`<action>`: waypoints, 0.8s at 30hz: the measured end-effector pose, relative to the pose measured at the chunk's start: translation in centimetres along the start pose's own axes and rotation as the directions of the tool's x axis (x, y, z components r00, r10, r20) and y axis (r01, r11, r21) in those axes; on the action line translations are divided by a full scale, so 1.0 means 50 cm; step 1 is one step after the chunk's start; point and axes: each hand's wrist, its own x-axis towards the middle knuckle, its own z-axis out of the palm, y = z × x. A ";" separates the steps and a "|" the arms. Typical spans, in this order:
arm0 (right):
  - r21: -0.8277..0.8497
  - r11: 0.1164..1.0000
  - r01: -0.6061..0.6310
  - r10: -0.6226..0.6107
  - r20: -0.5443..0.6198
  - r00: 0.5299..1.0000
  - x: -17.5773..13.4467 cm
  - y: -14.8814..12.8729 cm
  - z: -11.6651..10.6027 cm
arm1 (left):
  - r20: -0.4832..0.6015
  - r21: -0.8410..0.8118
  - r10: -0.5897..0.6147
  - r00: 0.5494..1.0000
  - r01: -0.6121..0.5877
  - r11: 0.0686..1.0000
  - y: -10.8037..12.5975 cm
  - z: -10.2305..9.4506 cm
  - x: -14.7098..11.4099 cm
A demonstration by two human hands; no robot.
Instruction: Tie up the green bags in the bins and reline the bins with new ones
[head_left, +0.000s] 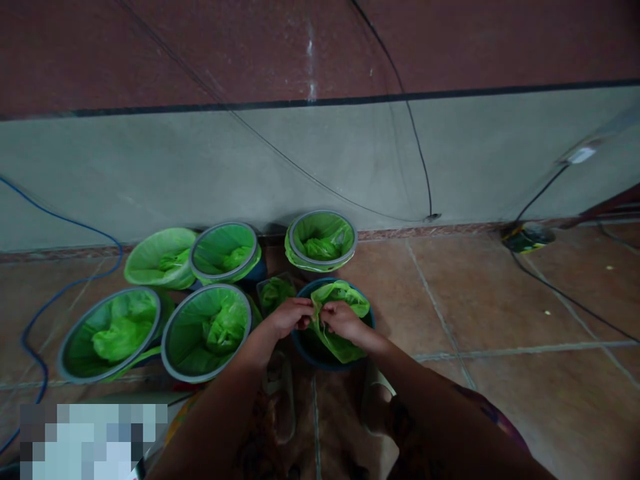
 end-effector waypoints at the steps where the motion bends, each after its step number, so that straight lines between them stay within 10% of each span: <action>1: -0.001 1.000 -0.003 0.003 -0.005 1.000 0.001 0.002 0.002 | 0.003 0.012 0.001 1.000 -0.001 1.000 0.001 0.002 -0.001; 8: -0.034 0.997 0.066 -0.067 -0.019 0.998 -0.001 -0.001 -0.008 | -0.163 0.435 0.219 0.962 -0.129 0.891 0.022 0.001 -0.001; 12: -0.093 0.981 0.173 -0.185 -0.141 0.973 -0.011 -0.032 -0.045 | -0.268 0.703 0.599 0.755 -0.272 0.657 0.066 -0.016 -0.016; 18: 0.343 0.820 0.458 -0.389 -0.253 0.886 -0.092 -0.133 -0.135 | -0.260 0.029 0.762 0.594 -0.783 0.621 0.134 -0.005 -0.068; 24: 0.493 0.735 0.465 -0.431 -0.190 0.882 -0.107 -0.154 -0.153 | -0.070 -0.259 0.780 0.621 -0.767 0.587 0.154 0.049 -0.103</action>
